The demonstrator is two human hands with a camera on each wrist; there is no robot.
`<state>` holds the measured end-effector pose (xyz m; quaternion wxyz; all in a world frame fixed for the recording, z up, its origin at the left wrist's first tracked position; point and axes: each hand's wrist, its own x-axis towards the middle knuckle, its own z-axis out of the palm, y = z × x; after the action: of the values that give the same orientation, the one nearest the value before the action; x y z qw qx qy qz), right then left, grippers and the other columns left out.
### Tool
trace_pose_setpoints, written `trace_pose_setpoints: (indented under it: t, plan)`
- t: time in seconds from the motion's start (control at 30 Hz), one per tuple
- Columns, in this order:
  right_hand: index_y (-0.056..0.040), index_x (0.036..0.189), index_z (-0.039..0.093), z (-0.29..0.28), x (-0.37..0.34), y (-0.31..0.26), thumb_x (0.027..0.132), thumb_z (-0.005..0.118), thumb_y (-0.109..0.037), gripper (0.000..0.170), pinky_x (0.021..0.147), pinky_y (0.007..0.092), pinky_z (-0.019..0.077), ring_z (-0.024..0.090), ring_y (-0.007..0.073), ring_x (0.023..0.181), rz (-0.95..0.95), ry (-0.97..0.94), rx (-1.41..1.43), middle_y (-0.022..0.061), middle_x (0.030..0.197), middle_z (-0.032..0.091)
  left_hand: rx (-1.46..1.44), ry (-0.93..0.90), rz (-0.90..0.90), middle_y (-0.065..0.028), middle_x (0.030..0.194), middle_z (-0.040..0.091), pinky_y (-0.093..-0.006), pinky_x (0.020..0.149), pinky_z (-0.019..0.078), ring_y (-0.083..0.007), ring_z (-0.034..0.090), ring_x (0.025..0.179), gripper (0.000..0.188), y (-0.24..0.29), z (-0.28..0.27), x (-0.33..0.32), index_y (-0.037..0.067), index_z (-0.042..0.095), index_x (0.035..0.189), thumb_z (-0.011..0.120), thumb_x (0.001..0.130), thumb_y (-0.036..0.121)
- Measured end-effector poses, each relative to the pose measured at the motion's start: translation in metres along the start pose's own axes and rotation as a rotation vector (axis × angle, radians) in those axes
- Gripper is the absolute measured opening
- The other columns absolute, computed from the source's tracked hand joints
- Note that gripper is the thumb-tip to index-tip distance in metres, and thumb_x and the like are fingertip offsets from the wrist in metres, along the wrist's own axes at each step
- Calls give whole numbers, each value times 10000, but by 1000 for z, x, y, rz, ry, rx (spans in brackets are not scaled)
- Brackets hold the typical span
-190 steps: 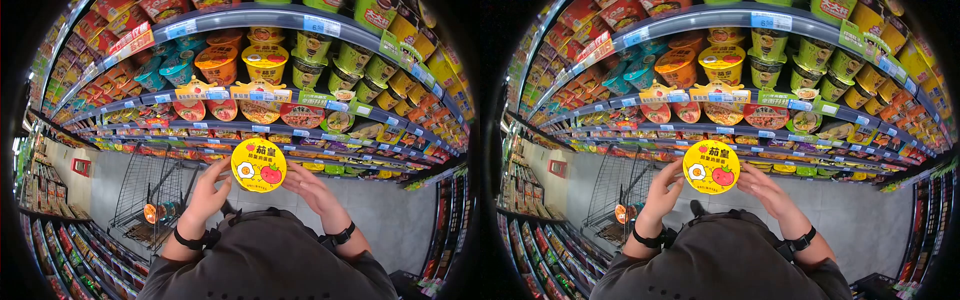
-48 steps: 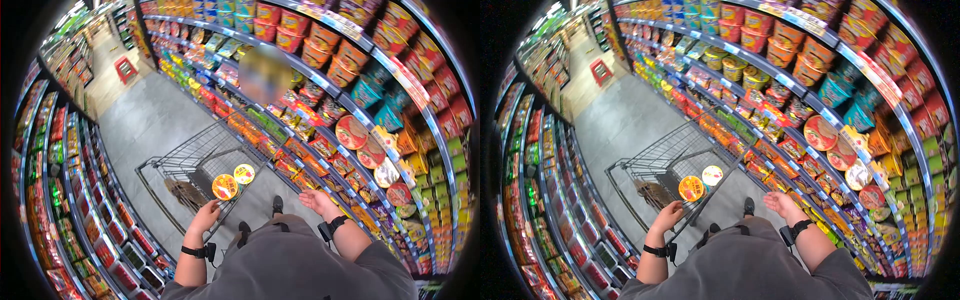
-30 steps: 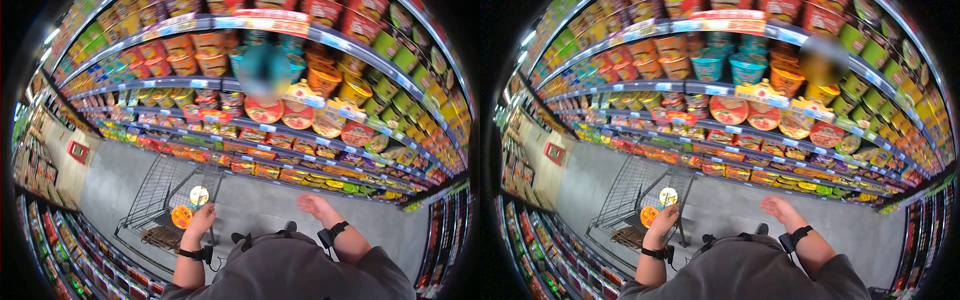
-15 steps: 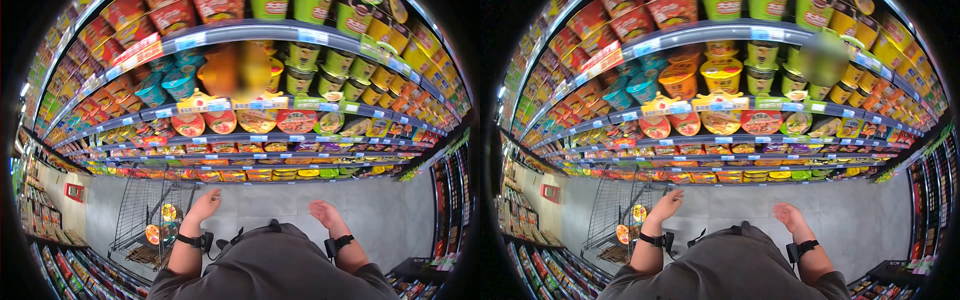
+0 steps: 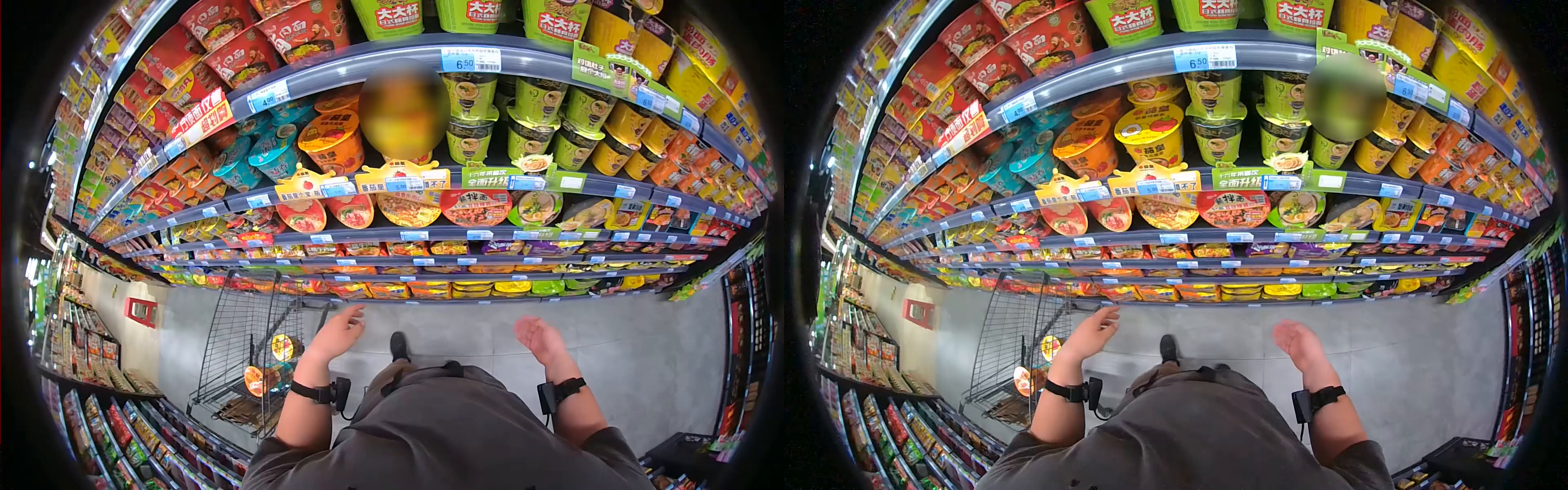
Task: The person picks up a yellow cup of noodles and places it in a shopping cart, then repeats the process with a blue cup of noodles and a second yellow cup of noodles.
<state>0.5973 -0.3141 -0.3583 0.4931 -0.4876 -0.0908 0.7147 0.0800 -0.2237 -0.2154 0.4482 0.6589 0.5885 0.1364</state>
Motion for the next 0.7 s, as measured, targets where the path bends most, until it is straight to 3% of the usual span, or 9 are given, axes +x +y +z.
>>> trace_pose_setpoints:
  t: [0.1,0.17,0.2,0.27,0.43,0.5,0.53,0.7]
  plan:
    - [-49,1305,603,32,7,-14,1036,508,-212,329,1046,428,502,651,271,1193,-8,-37,-21,140,1242,692,15,68,-5,-184,1310,675,-383,996,528,-271,667,1179,476,1,-17,11,31,528,1461,628,1004,120]
    - [-51,1313,603,59,8,-29,1036,517,-213,333,1050,423,494,646,270,1204,-41,-91,-61,139,1267,685,-44,214,171,-175,1288,695,-378,954,535,-273,687,1138,448,-1,-26,27,17,568,1414,650,983,110]
    - [-52,1322,604,73,6,-38,1036,526,-213,338,1054,419,487,641,268,1215,-77,-148,-103,138,1292,678,-52,207,169,-175,1288,695,-378,954,535,-273,687,1138,448,5,-31,35,17,568,1414,650,983,110]
    - [-49,1333,606,106,4,-60,1033,535,-215,350,1062,429,479,629,271,1238,-113,-179,-143,129,1320,668,-57,326,309,-172,1331,667,-385,973,525,-280,662,1192,464,30,-47,50,16,556,1424,651,972,59]
    - [-38,1340,611,200,-4,-121,1021,559,-208,365,1106,448,444,583,279,1324,-261,-258,-232,134,1412,627,-88,337,392,-176,1446,573,-393,1079,464,-300,570,1325,501,106,-83,94,18,511,1466,620,976,12]
    - [-41,1335,618,232,-3,-140,1006,582,-190,363,1154,466,401,525,279,1392,-364,-356,-221,161,1484,569,-135,390,553,-180,1479,550,-403,1130,428,-298,528,1375,528,126,-91,118,17,484,1490,606,977,-3]
    - [-41,1335,618,247,-1,-148,1006,582,-190,363,1154,466,401,525,279,1392,-366,-343,-227,161,1484,569,-161,361,550,-191,1535,501,-420,1173,394,-306,481,1432,577,133,-96,129,19,441,1530,601,976,-2]
    - [-24,1365,602,310,18,-185,947,638,-206,458,1232,472,292,361,307,1526,-585,-490,-356,203,1649,366,-267,283,650,-231,1608,406,-437,1216,343,-333,402,1499,668,169,-115,169,-41,327,1581,600,975,25]
